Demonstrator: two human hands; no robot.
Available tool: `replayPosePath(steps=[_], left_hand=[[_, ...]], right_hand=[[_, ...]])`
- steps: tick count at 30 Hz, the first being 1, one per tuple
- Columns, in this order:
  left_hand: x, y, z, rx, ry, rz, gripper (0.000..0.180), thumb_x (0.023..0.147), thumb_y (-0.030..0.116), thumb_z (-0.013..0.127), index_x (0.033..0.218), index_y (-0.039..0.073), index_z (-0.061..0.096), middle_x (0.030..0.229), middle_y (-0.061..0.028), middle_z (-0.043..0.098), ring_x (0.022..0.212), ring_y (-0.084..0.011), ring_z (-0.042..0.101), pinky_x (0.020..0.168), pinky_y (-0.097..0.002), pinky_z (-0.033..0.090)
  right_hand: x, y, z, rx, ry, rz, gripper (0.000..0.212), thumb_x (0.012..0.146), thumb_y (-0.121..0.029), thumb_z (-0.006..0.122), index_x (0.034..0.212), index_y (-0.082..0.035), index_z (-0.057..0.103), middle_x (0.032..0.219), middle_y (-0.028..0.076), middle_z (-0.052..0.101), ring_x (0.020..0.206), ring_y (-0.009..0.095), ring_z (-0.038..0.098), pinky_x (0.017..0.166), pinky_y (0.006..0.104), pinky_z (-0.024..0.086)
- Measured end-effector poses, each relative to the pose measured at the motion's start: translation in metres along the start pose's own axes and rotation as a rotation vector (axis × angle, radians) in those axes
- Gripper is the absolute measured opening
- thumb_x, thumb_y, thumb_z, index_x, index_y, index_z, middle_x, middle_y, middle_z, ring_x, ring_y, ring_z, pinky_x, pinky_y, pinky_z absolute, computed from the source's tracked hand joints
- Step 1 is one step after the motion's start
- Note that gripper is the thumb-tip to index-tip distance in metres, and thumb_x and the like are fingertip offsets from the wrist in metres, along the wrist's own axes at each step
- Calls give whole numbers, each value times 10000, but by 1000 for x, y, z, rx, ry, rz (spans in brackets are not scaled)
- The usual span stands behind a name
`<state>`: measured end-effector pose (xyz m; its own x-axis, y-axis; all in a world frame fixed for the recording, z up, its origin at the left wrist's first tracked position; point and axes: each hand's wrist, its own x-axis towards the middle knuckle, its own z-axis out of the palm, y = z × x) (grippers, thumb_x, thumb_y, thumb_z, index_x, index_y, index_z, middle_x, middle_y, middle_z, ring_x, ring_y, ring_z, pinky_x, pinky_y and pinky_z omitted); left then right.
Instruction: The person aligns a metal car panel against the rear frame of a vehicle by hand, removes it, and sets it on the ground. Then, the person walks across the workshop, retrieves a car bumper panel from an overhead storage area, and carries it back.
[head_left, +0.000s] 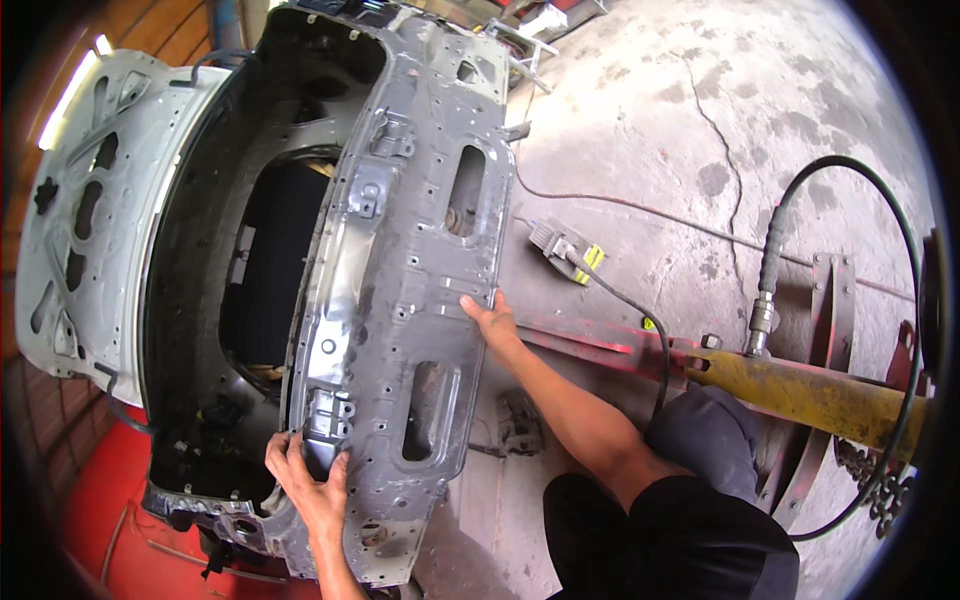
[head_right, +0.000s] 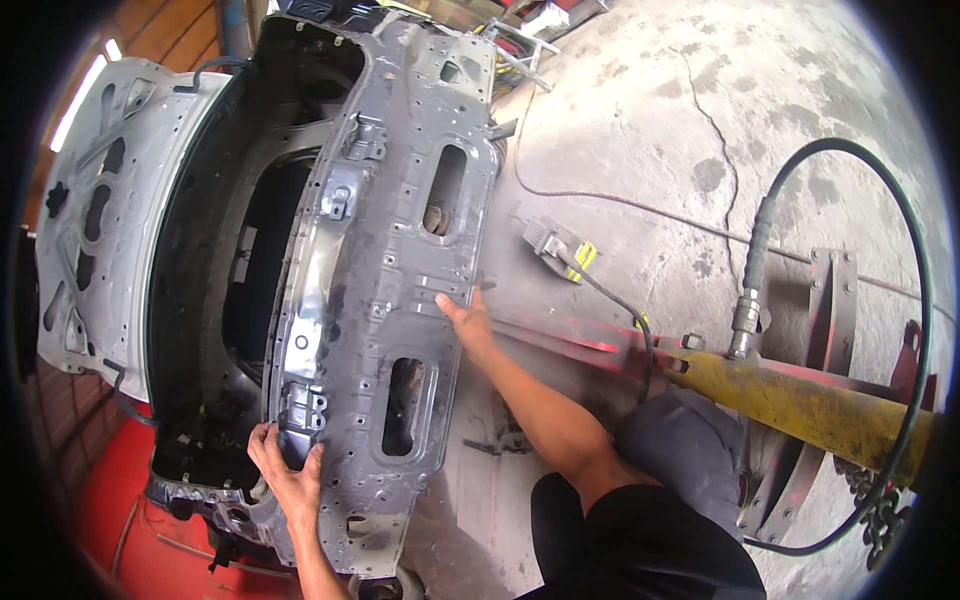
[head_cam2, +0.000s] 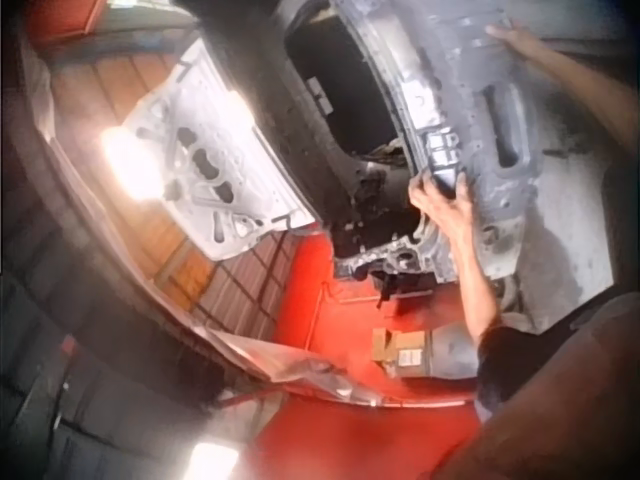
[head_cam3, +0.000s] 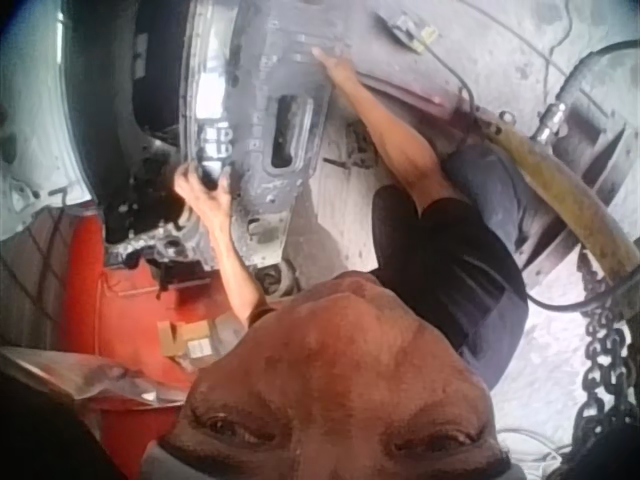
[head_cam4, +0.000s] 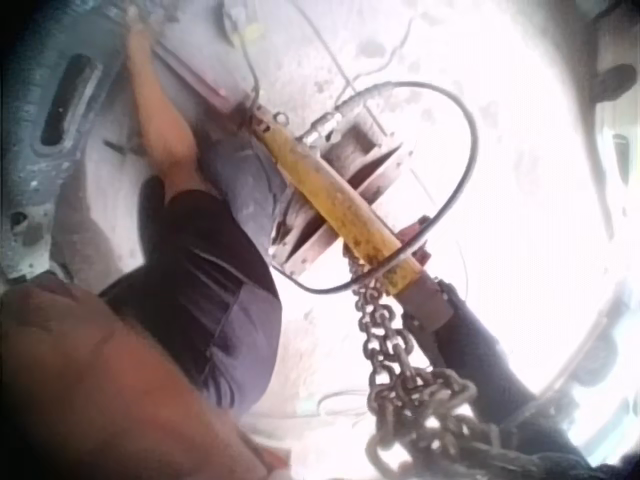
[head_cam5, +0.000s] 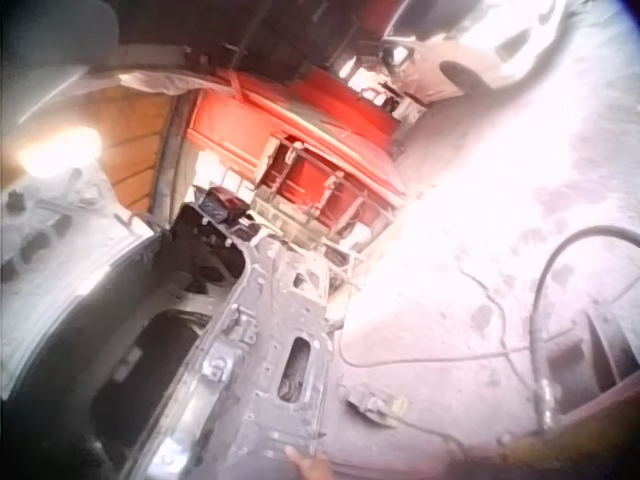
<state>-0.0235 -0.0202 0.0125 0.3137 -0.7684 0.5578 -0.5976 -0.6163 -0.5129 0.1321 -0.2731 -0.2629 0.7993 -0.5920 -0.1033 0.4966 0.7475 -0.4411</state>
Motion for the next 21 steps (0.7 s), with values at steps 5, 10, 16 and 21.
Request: replayPosePath(steps=[5,10,16,21], left_hand=[[2,4,1,-18,-6,-7,694,715,213,818,1288,-10,497,1333,-222,465,1240,-411,433,1041,-514,356],[2,4,-3,-20,-19,-32,695,700,179,813,1289,-8,495,1340,-224,461,1248,-412,429,1048,-514,353],[1,2,-1,-37,-14,-12,694,711,184,807,1297,-8,488,1351,-230,457,1263,-419,422,1056,-515,348],[0,2,-3,-28,-9,-20,693,720,193,804,1302,-5,485,1353,-233,453,1263,-421,421,1057,-519,347]], right_hand=[[17,17,-9,42,-12,-40,878,871,-319,777,1510,18,278,1386,205,535,1247,308,544,1037,405,450],[12,14,-4,66,0,4,1089,811,-407,818,1546,70,171,1412,237,522,1276,311,527,1055,378,420],[11,12,-7,-3,28,-38,1105,807,-425,817,1531,106,173,1466,272,456,1336,340,474,1093,376,389],[7,11,-6,-52,62,-30,1104,804,-450,807,1531,102,185,1478,297,433,1376,357,434,1123,385,359]])
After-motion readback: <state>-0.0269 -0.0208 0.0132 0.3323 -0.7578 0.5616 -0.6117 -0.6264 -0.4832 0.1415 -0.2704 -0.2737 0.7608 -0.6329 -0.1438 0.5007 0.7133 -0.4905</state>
